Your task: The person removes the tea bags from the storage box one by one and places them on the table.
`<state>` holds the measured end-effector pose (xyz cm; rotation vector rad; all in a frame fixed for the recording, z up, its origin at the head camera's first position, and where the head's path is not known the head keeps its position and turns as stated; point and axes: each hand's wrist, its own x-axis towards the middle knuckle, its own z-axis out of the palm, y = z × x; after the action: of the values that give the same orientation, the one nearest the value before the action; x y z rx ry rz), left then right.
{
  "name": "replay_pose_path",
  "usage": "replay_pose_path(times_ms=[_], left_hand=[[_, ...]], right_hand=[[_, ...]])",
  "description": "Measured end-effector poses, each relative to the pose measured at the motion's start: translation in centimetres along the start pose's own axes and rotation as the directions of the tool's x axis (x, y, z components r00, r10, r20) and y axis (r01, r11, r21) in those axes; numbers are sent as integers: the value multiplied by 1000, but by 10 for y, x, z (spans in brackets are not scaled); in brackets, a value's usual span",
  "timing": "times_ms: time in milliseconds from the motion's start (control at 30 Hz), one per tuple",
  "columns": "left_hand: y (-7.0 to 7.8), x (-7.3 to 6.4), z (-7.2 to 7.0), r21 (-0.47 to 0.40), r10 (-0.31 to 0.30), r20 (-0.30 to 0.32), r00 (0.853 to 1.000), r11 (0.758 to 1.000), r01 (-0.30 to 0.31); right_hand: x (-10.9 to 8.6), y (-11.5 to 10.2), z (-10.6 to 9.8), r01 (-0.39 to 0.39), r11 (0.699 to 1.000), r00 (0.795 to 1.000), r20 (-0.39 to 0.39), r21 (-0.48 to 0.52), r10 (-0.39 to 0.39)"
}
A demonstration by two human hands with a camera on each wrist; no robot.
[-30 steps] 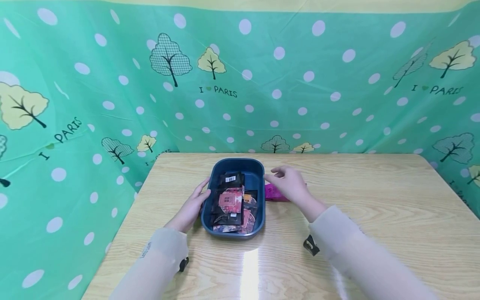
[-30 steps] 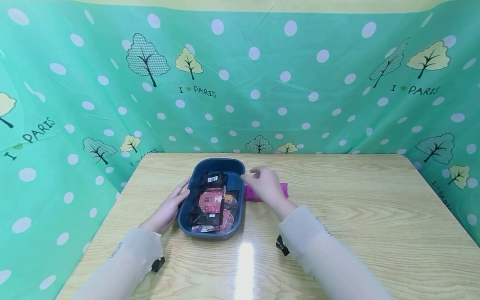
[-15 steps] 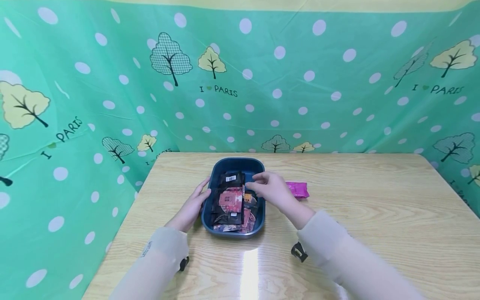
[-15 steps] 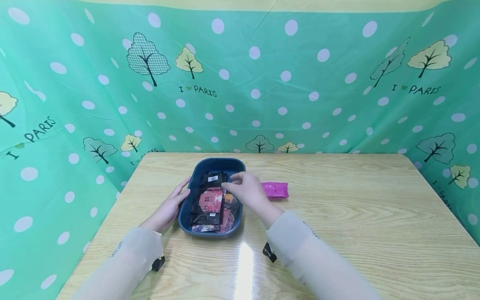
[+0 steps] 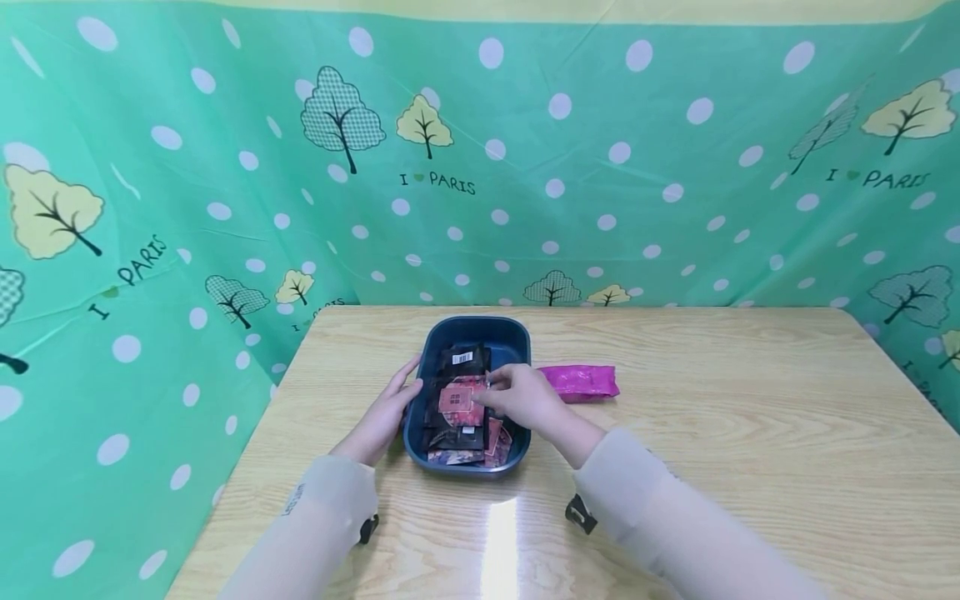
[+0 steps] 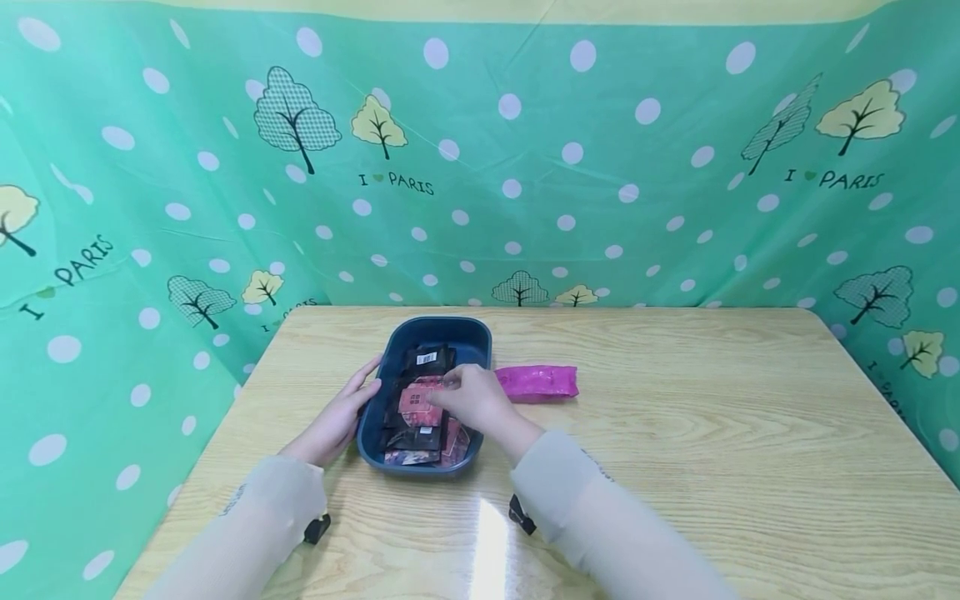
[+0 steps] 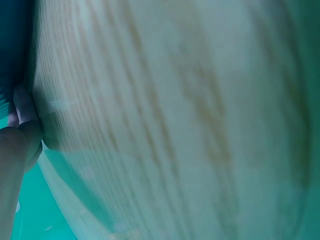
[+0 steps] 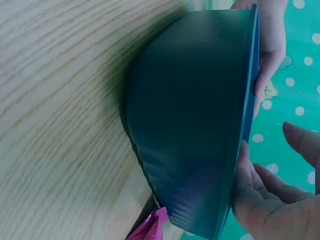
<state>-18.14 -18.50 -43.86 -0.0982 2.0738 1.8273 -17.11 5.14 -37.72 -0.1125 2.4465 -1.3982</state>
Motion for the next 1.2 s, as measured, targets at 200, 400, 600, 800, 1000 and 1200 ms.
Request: replay_pose_path(times_ms=[200, 400, 600, 800, 1000, 1200], left_hand=[[-1, 1, 0, 7, 3, 2, 1000, 1000, -3], [-1, 2, -1, 8, 0, 3, 1000, 1000, 0], [-1, 1, 0, 8, 1, 5, 1000, 1000, -1], [-2, 1, 0, 5, 10, 14, 1000, 1000, -10], [-3, 1, -1, 8, 11, 15, 1000, 1000, -11], [-2, 1, -1, -7, -1, 11, 1000, 1000, 1]], right_hand=[[3, 0, 5, -30, 992, 999, 18, -123, 32], [5, -2, 12, -50, 972, 999, 9, -228, 53], [7, -4, 18, -55, 963, 998, -1, -262, 57], [7, -5, 21, -63, 974, 998, -20, -219, 60], [12, -3, 24, -69, 988, 997, -35, -140, 65], [15, 0, 27, -57, 995, 996, -71, -80, 52]])
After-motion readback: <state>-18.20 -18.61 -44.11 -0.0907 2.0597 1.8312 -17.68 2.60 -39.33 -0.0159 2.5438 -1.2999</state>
